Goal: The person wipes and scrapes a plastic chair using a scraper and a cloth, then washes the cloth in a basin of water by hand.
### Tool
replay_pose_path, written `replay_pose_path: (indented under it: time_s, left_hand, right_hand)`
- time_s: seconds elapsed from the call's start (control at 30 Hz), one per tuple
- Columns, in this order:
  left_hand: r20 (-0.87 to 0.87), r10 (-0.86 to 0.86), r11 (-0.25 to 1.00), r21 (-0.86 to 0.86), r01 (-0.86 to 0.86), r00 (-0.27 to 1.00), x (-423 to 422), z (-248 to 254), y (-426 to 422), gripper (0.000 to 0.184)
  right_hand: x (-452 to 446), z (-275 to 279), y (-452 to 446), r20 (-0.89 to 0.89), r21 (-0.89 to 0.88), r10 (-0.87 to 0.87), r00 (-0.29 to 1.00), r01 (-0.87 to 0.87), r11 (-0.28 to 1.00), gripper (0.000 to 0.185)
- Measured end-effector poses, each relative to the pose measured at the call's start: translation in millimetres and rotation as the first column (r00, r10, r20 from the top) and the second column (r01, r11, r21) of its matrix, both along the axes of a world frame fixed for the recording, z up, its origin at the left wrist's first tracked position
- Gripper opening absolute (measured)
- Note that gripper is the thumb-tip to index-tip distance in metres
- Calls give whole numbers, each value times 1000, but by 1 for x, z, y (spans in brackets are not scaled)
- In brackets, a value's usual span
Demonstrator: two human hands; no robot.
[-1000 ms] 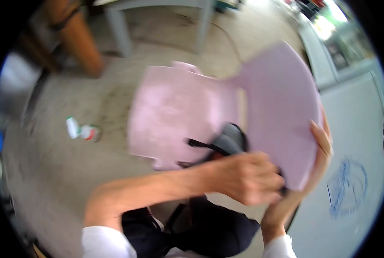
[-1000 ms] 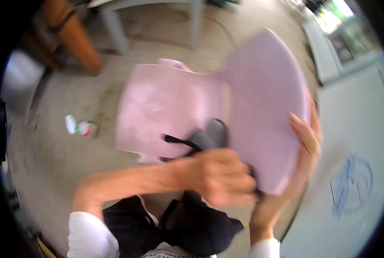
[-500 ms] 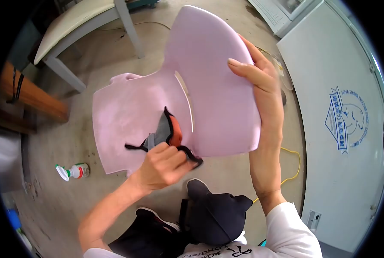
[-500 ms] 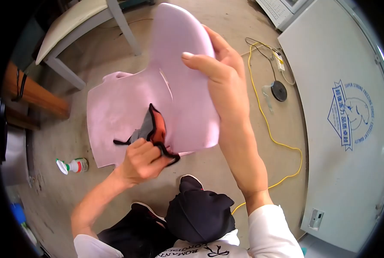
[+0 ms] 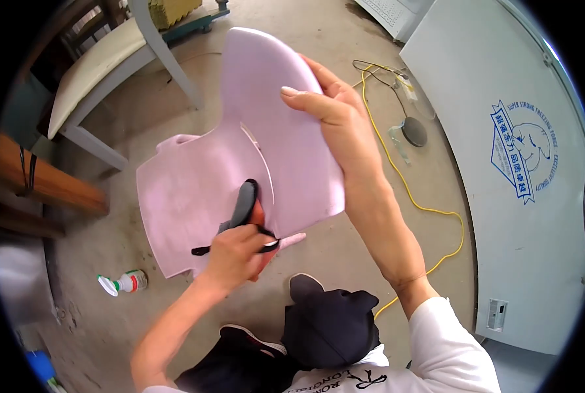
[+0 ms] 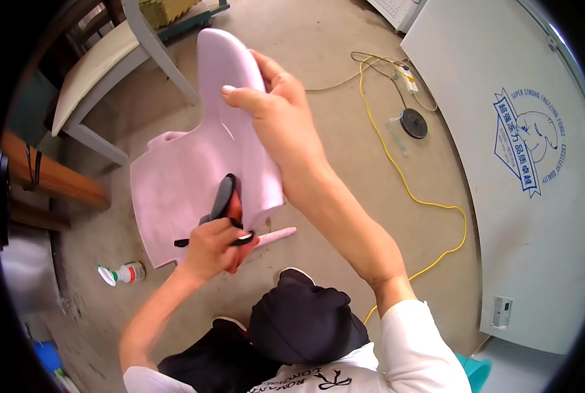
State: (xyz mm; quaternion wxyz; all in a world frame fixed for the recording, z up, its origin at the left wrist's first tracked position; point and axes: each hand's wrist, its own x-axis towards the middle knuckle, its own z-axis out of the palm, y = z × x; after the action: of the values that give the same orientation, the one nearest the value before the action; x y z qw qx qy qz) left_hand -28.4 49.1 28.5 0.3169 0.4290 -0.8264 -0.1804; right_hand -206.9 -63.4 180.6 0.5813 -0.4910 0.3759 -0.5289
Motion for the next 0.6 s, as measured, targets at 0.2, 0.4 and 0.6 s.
replay_pose_path:
  time_s: [0.2,0.4,0.6]
  left_hand:
    - [-546,180,922,383,53,818,21,78,10,12]
    - [-813,171,968,244,60,557,22,98,18,55]
    - [-32,49,948,-314,-57,998,-40,132,8,22]
  right_hand:
    - [-14,-38,15,328,-11,-38,944,44,999,51]
    - [-48,-126,83,24,2,-173,985,173,985,25]
    - [-43,-141,109,18,67,67,998,-68,995,20]
